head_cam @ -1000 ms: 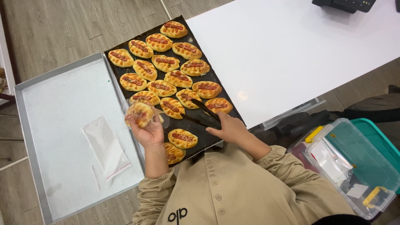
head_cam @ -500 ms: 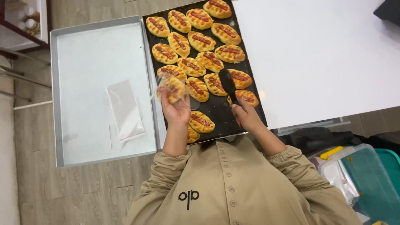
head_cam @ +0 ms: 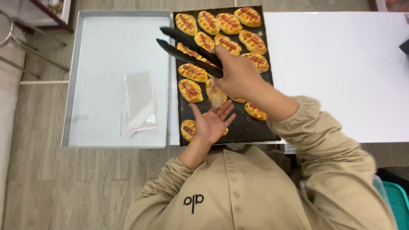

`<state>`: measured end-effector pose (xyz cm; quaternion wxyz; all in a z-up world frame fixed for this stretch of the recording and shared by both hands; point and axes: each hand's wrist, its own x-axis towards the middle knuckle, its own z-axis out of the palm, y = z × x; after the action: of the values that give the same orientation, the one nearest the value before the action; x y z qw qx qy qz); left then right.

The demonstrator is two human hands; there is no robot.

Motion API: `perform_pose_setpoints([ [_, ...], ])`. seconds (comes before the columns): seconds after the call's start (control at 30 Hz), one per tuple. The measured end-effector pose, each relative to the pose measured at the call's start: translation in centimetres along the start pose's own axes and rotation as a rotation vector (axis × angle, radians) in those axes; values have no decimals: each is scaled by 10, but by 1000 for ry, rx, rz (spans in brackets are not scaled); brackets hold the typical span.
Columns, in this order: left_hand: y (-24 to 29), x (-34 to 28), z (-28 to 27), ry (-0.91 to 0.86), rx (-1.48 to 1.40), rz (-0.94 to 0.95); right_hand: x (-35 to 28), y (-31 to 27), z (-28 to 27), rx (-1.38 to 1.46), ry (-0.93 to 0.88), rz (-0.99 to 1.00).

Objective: The person places individual pastries from a large baking tray into clear plastic bags using tongs and by hand, then sets the bagged pastries onto a smaller metal tray.

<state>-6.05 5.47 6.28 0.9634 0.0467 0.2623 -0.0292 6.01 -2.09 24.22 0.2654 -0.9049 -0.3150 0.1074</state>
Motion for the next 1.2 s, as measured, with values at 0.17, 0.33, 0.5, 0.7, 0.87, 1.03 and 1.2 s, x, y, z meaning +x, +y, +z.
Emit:
perform_pose_setpoints([
  [0.17, 36, -22, -53, -66, 507, 8, 15, -9, -30, -105, 69, -233],
  [0.33, 135, -34, -109, 557, 1390, 735, 83, -20, 0, -116, 63, -321],
  [0.5, 237, -64, -151, 1053, 1801, 572, 176, 7, 65, 87, 317, -544],
  [0.7, 285, -71, -207, 1246, 1851, 532, 158, 20, 116, 306, 402, -133],
  [0.87, 321, -42, -270, 1225, 1802, 460, 59, 50, 108, 376, 126, 199],
  [1.03, 337, -66, -230, 1103, 1868, 549, -20, 105, 97, 371, -63, 473],
  [1.2, 338, -113, -119, 1033, 1933, 516, -69, 159, 105, 442, -29, 579],
])
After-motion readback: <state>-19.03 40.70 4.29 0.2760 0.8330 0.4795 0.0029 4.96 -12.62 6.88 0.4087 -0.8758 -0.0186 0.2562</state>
